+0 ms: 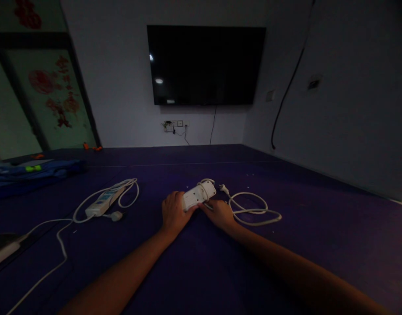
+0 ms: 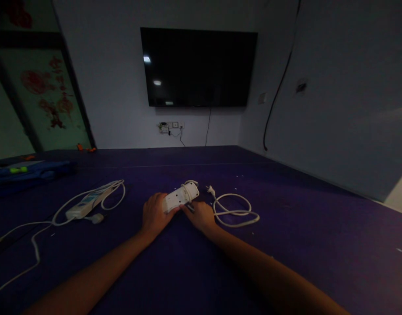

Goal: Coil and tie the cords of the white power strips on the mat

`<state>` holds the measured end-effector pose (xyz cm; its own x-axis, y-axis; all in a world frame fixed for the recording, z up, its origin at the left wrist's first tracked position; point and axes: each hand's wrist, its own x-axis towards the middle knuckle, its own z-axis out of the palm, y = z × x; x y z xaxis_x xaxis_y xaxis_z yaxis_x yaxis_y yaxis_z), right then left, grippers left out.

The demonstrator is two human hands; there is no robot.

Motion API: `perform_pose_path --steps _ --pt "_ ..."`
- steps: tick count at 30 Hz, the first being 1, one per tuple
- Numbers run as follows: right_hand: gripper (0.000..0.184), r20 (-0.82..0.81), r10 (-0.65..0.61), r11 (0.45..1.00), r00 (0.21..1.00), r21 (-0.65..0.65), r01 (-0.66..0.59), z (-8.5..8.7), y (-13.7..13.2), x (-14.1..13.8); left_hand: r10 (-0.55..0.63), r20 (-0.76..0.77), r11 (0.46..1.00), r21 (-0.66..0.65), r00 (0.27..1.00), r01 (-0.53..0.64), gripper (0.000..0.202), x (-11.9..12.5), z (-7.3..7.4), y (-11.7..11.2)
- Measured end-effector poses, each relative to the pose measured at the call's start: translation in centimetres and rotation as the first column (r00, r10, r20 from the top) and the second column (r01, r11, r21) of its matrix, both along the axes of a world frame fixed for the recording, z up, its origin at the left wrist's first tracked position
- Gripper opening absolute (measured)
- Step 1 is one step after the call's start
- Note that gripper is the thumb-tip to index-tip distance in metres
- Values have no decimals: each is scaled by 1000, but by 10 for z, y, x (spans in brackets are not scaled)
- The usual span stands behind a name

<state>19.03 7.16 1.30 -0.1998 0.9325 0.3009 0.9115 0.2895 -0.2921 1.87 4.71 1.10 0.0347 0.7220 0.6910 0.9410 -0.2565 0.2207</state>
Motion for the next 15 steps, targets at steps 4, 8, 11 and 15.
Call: perform_pose_path --steps 4,8,11,15 --pt "52 -10 1 1000 1000 4 -1 -1 1 -1 1 12 1000 1 1000 -1 50 0 0 1" --pt "57 -33 -27 999 999 18 28 -3 3 -1 18 -8 1000 4 1000 -18 58 0 0 1" --pt "60 -56 -57 998 997 17 58 -3 4 -1 26 -35 1000 13 999 -26 63 1 0 -1" --pt "62 -77 -61 998 995 6 62 -2 4 1 16 -77 999 29 997 -13 57 2 0 -3"
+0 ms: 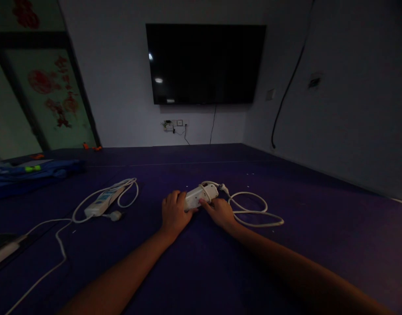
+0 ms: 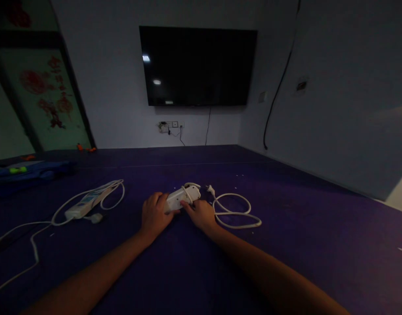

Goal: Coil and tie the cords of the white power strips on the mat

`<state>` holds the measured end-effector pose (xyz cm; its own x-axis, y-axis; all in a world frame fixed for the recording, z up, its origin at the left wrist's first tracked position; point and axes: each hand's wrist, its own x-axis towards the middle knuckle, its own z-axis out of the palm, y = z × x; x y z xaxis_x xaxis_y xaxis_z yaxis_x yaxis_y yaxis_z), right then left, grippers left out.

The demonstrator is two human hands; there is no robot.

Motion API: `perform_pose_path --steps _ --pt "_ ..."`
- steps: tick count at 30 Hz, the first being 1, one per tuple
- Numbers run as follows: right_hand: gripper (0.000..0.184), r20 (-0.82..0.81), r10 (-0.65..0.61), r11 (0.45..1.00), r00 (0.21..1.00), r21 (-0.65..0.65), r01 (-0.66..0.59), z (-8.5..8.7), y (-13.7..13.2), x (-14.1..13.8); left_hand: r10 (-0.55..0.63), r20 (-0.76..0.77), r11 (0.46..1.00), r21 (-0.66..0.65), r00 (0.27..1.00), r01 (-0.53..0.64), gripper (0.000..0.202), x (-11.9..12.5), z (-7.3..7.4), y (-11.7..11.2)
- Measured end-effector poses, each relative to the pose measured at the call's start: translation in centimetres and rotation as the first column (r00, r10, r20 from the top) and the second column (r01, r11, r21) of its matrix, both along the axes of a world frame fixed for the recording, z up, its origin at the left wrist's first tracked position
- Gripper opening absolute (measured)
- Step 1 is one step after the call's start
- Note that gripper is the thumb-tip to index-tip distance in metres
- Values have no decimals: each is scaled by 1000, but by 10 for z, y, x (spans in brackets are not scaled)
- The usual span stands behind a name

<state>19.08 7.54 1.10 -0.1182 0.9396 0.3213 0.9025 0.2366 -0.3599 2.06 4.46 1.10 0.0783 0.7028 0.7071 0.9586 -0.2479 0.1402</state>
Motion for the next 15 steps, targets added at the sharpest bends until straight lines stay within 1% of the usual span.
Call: perform_pose_path --steps 7,11,15 --pt "67 -78 39 997 996 -57 -44 0 -1 2 -16 -36 1000 11 999 16 54 1 0 2" --pt "67 -45 10 999 999 -32 -11 -1 1 2 -23 -41 999 -43 999 21 55 0 1 4" --pt "66 -15 -5 999 1000 -37 4 -3 4 2 -68 -26 993 -100 997 65 56 -2 1 5"
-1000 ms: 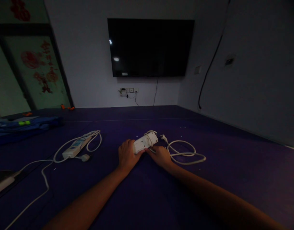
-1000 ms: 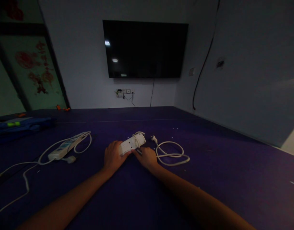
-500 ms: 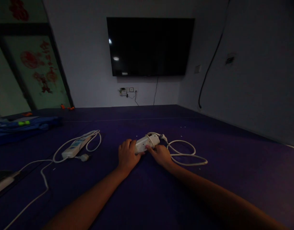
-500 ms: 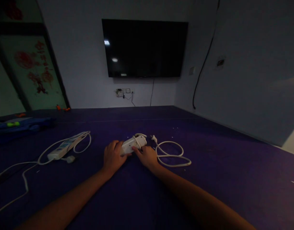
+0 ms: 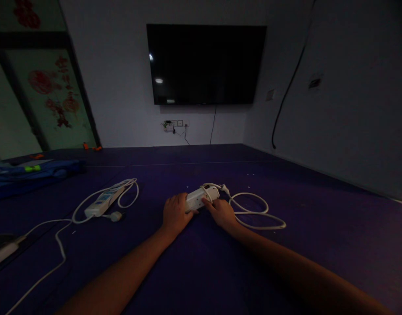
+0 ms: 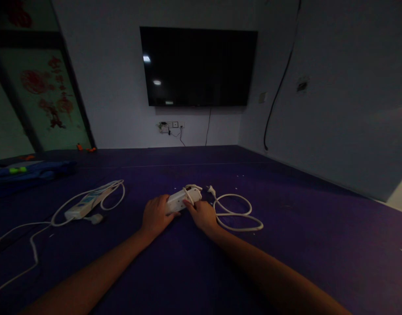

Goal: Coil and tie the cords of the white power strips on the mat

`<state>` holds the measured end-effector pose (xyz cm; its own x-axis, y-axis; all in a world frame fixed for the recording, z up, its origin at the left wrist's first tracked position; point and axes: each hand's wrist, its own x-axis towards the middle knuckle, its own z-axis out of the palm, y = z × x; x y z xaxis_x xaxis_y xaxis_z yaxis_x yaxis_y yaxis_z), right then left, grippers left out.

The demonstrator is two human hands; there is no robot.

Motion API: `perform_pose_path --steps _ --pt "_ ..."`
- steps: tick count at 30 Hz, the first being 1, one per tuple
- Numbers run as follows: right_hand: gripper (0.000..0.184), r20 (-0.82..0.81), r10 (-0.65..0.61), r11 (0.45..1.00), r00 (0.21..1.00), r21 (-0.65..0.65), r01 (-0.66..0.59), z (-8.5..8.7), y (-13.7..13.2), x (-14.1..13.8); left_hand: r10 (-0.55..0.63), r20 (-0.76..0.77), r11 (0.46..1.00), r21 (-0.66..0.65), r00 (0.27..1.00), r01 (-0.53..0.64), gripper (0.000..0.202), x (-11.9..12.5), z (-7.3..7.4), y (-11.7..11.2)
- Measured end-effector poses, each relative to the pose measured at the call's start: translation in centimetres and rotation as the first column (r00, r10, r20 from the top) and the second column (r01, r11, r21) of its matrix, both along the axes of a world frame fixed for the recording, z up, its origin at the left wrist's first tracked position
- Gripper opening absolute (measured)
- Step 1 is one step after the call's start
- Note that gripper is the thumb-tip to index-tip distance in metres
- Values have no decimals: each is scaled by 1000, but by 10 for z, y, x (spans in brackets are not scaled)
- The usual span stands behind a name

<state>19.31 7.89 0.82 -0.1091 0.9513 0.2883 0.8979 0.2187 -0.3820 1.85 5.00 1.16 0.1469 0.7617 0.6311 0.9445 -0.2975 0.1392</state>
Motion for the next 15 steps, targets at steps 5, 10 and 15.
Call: perform_pose_path --steps 5,10,15 --pt "66 6 7 1000 1000 -7 -7 1 -1 0 -52 -6 998 23 999 53 53 -2 -2 0" --pt "65 37 5 1000 999 -7 -5 2 -3 0 -61 13 998 28 998 61 50 -2 -3 -2" --pt "64 83 -27 999 996 19 26 4 -6 -1 -38 42 999 41 998 36 43 0 -4 -3"
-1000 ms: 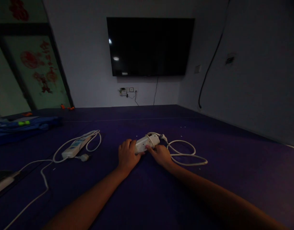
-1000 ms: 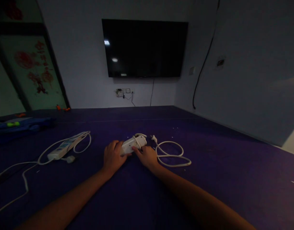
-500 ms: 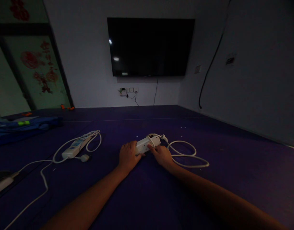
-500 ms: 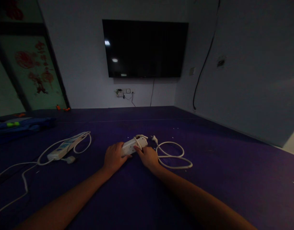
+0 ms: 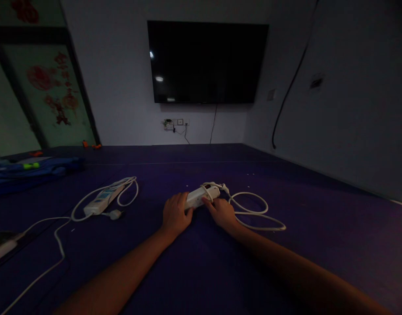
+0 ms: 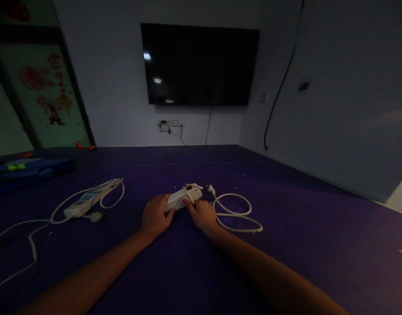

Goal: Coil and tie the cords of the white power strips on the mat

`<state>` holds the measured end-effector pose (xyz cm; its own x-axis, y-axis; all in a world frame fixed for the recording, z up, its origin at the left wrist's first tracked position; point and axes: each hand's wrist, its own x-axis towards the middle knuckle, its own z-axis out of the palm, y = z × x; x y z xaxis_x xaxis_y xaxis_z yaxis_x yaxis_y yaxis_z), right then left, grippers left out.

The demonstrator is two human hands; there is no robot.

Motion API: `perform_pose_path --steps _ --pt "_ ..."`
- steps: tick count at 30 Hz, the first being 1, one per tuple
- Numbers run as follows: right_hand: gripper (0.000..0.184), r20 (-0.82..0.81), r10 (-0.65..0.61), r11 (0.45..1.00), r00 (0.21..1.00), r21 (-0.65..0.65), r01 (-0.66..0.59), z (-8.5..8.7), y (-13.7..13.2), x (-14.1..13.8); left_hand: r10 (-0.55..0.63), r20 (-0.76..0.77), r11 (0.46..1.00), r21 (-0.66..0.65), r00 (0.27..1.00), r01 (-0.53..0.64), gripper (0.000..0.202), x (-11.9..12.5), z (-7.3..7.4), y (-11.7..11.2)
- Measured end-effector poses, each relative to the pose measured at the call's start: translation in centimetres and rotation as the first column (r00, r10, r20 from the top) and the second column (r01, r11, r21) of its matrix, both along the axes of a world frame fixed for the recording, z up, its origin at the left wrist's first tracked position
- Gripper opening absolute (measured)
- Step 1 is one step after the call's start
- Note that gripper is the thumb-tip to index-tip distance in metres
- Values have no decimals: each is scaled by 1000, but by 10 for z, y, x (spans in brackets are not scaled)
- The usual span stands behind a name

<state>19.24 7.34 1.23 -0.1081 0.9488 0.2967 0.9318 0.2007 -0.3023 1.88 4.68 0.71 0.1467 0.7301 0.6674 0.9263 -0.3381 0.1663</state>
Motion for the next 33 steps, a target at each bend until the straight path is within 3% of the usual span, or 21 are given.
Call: perform_pose_path --steps 6,17,25,30,33 --pt "65 -20 -6 1000 1000 -9 6 1 -1 0 19 17 1000 3 1000 -19 34 2 2 -1" --pt "55 -131 83 997 988 20 -81 4 -6 1 37 -99 999 19 994 -35 15 2 5 -2" --pt "54 -187 82 997 979 23 -79 2 -6 0 -44 -110 999 -14 993 43 25 -2 3 4" --pt "50 -197 111 993 974 70 -99 0 -3 1 -155 0 988 4 988 155 52 -1 0 2" --pt "49 -206 155 985 966 110 -134 -1 -3 2 -205 65 978 -16 977 206 53 -2 -3 2"
